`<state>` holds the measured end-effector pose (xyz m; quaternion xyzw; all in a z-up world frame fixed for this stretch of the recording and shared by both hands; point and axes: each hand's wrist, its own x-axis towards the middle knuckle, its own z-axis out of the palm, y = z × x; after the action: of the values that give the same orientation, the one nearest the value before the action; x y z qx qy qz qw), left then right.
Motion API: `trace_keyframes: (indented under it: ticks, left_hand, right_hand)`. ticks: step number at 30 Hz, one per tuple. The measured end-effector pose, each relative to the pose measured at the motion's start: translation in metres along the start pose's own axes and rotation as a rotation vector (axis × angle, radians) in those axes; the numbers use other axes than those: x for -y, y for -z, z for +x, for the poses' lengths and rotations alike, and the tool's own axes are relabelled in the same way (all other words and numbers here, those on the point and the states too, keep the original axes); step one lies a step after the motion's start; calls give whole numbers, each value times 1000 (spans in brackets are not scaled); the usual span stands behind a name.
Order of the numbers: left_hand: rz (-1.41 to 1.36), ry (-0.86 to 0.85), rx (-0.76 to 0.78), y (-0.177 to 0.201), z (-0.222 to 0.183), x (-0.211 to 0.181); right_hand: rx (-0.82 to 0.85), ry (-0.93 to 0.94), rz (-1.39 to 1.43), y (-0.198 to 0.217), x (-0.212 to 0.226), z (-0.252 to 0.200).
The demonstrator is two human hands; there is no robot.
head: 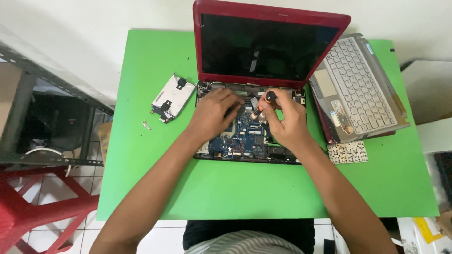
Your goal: The person is disassembling a laptop by removing screws with a screwdriver and disconnecting internal ribbon cables and components.
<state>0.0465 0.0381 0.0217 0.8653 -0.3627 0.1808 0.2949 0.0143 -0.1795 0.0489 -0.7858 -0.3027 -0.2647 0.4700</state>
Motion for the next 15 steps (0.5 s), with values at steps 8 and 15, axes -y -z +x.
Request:
trace_keyframes:
  ticks: [8,15]
  left_hand:
    - [-114,-174,142,-8,46,19]
    - [-193,-190,189,-14,61,20]
  right_hand:
    - [27,-23,-3,1,-1,-1]
    - [10,-28,-25,0,0,-1]
